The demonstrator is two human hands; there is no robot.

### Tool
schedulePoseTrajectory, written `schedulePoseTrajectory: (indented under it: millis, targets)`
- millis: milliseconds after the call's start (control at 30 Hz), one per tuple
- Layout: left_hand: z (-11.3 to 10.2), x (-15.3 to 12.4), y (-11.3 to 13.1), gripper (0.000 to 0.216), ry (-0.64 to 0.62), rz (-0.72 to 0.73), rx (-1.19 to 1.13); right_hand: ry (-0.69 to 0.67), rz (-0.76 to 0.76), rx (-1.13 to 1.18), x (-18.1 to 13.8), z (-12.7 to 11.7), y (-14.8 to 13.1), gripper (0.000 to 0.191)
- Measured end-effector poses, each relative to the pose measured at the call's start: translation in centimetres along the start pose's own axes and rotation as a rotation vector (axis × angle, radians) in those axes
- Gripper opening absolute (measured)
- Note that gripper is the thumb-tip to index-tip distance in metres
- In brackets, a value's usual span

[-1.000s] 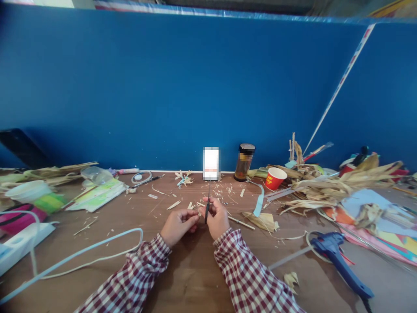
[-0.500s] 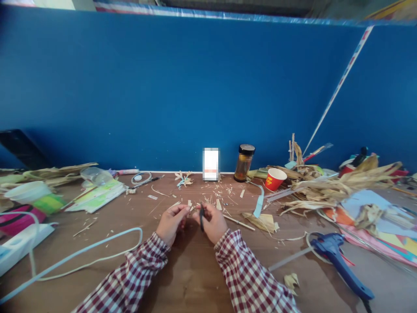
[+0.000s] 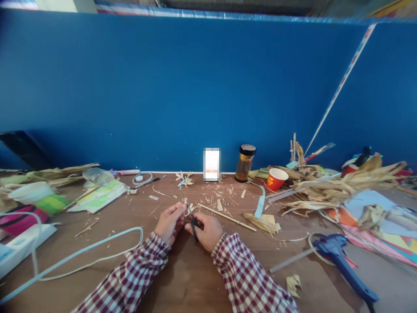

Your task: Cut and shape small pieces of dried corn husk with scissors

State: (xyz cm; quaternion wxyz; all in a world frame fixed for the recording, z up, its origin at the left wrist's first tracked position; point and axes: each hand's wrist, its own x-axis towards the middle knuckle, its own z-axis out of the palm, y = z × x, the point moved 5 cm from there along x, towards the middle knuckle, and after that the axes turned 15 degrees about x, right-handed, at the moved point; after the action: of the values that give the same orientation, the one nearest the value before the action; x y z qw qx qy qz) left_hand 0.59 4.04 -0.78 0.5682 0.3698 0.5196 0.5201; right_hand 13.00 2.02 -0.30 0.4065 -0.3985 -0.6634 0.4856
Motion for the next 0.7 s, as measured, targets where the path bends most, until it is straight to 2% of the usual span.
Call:
schedulePoseTrajectory:
  millis: [700]
  targets:
    - [-0.21, 0.23, -0.30, 0.032, 0.004, -0.049, -0.018, 0.017, 0.040, 0.034, 0.15, 0.00, 0.89, 0.027]
